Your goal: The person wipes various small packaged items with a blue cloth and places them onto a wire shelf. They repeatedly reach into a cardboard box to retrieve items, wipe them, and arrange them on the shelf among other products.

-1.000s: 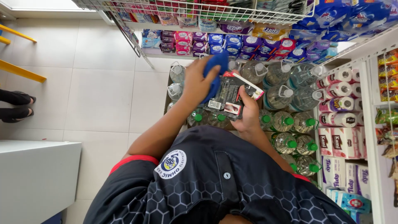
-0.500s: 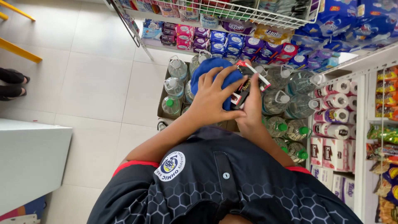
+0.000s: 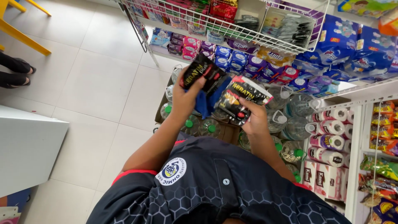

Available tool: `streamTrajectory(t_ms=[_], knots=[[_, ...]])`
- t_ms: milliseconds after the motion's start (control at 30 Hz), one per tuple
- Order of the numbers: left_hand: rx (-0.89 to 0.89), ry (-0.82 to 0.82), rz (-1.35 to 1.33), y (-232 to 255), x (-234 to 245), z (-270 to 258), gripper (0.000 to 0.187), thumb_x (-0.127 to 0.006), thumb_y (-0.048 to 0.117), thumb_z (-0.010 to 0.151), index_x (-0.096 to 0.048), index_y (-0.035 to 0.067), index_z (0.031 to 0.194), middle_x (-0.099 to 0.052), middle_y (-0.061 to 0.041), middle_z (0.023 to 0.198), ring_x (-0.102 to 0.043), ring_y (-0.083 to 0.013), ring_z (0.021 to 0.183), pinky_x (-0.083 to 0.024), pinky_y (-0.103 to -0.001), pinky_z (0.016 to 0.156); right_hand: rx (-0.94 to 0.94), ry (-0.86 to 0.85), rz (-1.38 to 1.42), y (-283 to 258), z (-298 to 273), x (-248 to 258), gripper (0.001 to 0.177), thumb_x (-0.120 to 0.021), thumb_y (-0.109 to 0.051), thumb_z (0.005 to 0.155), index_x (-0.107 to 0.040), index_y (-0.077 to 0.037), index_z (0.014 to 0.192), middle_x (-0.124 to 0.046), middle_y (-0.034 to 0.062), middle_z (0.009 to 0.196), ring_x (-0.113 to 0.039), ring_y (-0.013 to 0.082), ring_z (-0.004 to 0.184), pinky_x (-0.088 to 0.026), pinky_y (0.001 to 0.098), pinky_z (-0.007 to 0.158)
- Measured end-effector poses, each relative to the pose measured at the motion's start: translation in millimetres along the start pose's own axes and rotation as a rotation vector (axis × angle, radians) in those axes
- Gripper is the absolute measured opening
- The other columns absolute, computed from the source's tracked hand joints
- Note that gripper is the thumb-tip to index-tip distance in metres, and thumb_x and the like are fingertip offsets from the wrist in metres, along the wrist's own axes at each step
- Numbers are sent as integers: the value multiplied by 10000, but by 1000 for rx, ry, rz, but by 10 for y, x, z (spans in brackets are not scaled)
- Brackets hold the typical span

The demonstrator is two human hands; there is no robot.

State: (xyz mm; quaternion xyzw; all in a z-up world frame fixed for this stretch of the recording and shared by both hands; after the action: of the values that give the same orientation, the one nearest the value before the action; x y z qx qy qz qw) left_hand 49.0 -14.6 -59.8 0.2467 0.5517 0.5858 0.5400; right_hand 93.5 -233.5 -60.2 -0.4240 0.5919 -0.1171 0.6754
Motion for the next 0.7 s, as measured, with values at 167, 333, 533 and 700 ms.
streamTrajectory(t_ms=[167, 333, 533, 700], knots=[[214, 22, -291, -109, 157, 148, 279, -665, 146, 1050, -647, -50, 1249, -722, -84, 1120, -672, -140, 999, -539, -296, 916, -180, -262, -114, -30, 139, 173, 589, -672, 69, 852, -521, 80, 1421, -545, 141, 1542, -605, 312, 1346, -490, 479, 1129], [377, -92, -454, -168, 58, 326, 293, -672, 128, 993, -675, -35, 1236, -744, -77, 1104, -708, -133, 984, -568, -287, 912, -283, -395, -270, 227, 297, 649, 609, -737, 71, 820, -557, 99, 1401, -564, 153, 1518, -611, 262, 1323, -484, 430, 1113], [679, -216, -572, -481, -66, 632, 263, -695, 111, 981, -651, -29, 1199, -745, -96, 1062, -718, -170, 938, -587, -336, 872, -321, -305, -369, 464, 362, 871, 541, -777, 68, 837, -601, 116, 1347, -702, 198, 1264, -696, 275, 1155, -552, 428, 1011], [237, -167, 99, -589, 182, 1445, 346, -761, 244, 943, -720, 7, 1191, -732, -18, 974, -672, -86, 888, -558, -259, 828, -340, -186, -317, 424, 424, 555, 529, -758, 11, 817, -629, 84, 1325, -720, 182, 1271, -710, 276, 1138, -569, 420, 998]])
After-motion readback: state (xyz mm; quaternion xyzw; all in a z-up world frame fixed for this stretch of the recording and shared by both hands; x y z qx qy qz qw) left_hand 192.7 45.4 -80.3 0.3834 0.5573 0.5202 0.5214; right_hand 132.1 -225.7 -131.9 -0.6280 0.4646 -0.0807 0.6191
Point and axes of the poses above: each hand's wrist, its own z-axis towards the middle knuckle, its own x-axis out of the back of the hand, y = z × x, the point moved 3 cm from there along z, towards the middle knuckle
